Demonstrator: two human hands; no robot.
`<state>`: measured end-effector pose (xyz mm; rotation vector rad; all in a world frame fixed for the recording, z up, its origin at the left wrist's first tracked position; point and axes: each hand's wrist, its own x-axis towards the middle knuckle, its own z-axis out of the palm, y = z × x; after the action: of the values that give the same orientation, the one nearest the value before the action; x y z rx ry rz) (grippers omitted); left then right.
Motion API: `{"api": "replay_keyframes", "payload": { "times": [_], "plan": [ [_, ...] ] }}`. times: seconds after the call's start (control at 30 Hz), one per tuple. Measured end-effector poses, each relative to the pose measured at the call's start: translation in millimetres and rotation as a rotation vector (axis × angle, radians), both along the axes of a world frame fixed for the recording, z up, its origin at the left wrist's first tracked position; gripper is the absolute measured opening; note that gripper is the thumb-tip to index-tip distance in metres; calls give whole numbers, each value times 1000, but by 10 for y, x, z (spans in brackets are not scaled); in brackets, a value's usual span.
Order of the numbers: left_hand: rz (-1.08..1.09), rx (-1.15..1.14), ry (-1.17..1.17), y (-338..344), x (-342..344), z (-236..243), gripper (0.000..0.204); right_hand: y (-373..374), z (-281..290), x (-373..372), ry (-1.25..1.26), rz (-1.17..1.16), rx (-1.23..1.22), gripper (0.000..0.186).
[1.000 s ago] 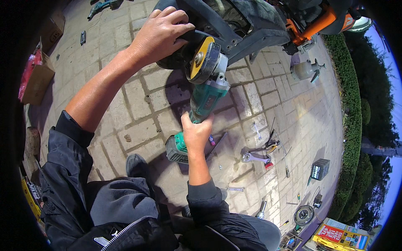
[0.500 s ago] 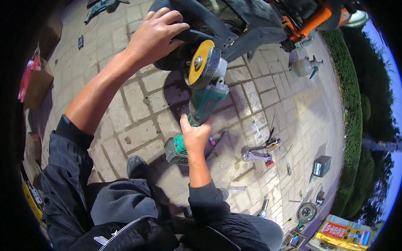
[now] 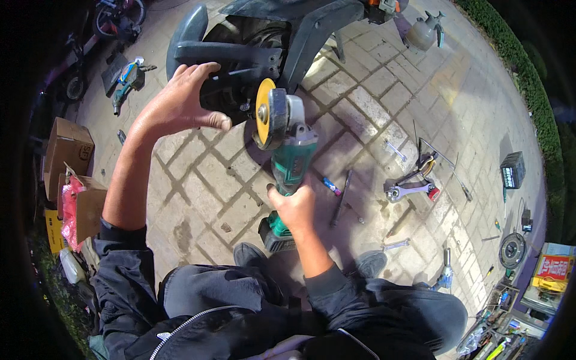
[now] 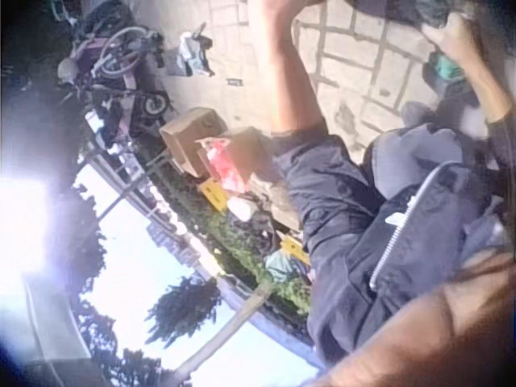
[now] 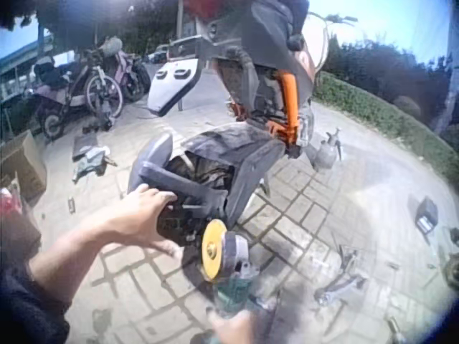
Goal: The person uses an angle grinder to trim or smooth the plastic fender of a motorcycle by hand.
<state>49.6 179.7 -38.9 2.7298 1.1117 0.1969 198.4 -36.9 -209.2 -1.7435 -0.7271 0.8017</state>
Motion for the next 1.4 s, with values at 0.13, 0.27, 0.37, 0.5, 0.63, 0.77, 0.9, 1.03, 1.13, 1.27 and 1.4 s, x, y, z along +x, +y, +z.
{"api": "replay_keyframes", "payload": {
  "times": [0.13, 0.27, 0.37, 0.5, 0.63, 0.77, 0.9, 1.03, 1.13, 1.27, 1.4],
  "plan": [
    [-2, 16, 46, -25, -25, 29, 139, 25, 106, -130, -10, -46, -2, 41],
    [82, 48, 97, -124, 54, 20, 141, 3, 44, -168, -121, -29, -74, 49],
    [119, 57, 54, -188, 134, -23, 139, -6, -67, -141, -110, -1, -66, 49],
    [155, 152, -80, -196, 108, -173, 138, 19, -78, -102, -109, 10, -61, 50],
    [183, 150, -120, -193, 138, -222, 139, 72, -129, 5, -149, 42, -23, 52],
    [193, 94, -133, -204, 140, -182, 132, 131, -150, 20, -160, 54, 66, 54],
    [218, 107, -174, -213, 135, -168, 131, 193, -100, 19, -125, 84, 85, 51],
    [230, 129, -205, -207, 108, -181, 132, 249, -88, -5, -117, 77, 121, 46],
    [238, 120, -213, -190, 108, -191, 134, 278, -68, 9, -92, 85, 102, 45],
    [243, 122, -225, -180, 101, -213, 136, 301, -64, 5, -86, 83, 106, 44],
    [231, 104, -232, -176, 99, -206, 135, 309, -37, -8, -89, 81, 112, 45]
  ]
}}
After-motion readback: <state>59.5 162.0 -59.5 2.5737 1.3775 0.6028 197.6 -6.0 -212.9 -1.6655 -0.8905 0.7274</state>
